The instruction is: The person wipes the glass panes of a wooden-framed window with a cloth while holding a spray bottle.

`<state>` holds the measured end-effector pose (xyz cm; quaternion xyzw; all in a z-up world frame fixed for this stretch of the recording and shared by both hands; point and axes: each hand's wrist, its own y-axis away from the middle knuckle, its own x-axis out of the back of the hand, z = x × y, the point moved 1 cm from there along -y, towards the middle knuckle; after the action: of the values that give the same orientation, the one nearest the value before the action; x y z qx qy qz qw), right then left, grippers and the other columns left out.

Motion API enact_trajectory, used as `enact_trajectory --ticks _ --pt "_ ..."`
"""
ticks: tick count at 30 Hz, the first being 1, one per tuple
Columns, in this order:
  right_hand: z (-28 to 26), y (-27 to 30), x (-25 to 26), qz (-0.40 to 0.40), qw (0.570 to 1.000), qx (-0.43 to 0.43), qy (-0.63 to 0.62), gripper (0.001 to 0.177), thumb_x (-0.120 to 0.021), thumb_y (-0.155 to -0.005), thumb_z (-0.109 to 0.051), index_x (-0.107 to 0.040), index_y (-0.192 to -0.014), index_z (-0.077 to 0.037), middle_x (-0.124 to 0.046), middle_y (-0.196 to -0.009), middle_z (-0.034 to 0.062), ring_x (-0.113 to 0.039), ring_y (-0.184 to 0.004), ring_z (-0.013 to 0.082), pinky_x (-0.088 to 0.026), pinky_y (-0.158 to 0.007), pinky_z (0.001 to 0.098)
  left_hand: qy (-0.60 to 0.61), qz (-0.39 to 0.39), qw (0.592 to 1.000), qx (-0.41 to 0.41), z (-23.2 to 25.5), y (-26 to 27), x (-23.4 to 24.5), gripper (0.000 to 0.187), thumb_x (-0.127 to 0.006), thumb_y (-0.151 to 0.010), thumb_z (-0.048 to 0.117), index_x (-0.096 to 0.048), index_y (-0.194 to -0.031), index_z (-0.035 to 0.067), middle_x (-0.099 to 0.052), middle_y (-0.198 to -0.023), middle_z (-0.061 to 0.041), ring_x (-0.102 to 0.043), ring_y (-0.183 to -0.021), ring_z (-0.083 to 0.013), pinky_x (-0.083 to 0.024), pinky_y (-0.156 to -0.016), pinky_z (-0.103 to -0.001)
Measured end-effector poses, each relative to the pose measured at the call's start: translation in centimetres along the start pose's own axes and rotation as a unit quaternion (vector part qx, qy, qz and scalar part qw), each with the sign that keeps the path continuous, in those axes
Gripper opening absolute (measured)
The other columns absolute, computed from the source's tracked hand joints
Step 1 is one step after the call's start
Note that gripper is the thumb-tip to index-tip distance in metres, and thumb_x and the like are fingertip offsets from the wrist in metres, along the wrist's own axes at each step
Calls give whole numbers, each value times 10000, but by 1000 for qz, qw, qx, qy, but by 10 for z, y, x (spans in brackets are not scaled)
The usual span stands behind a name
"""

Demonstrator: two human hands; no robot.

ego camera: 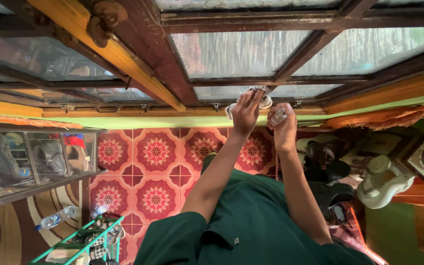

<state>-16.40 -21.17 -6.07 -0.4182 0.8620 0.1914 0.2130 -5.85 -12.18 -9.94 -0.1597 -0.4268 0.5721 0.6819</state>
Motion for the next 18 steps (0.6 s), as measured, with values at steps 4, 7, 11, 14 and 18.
enact_trajectory --ticks 4,7,11,14,18 --pt "3 3 -2 -6 1000 -13 2 328 -480 -1094 -395 -555 -1003 -89 -570 -906 27 -546 -809 122 -393 -637 279 -38 -39 999 -1 -16 17 0 375 -709 -926 -11 -685 -1291 72 -661 -1047 -90 -682 -947 -266 -586 -790 -392" --pt "1 3 -6 -14 1000 -8 18 326 -479 -1073 -403 -564 -1004 -96 -591 -902 35 -548 -792 124 -400 -624 282 -67 -71 995 15 -17 22 4 426 -687 -836 -15 -695 -1252 72 -676 -1059 -83 -689 -983 -275 -585 -831 -392" --pt "-1 1 -6 -14 1000 -4 27 354 -471 -1087 -420 -574 -990 -95 -602 -887 38 -530 -760 120 -401 -630 283 -23 -49 998 42 2 5 9 370 -719 -900 -9 -701 -1260 74 -683 -1041 -77 -682 -949 -259 -574 -814 -381" --pt "-1 -5 -3 -11 1000 -4 22 362 -477 -1098 -420 -575 -978 -92 -599 -870 34 -517 -745 119 -396 -636 286 21 -13 999 45 21 -13 14 399 -710 -875 -21 -702 -1262 77 -676 -1044 -93 -679 -953 -269 -566 -814 -384" --pt "3 -9 -1 -6 1000 -6 29 362 -484 -1083 -427 -577 -978 -94 -609 -869 25 -521 -747 114 -395 -640 286 60 -3 996 63 19 -22 19 332 -723 -838 8 -705 -1158 96 -682 -1018 -78 -672 -935 -284 -557 -791 -396"
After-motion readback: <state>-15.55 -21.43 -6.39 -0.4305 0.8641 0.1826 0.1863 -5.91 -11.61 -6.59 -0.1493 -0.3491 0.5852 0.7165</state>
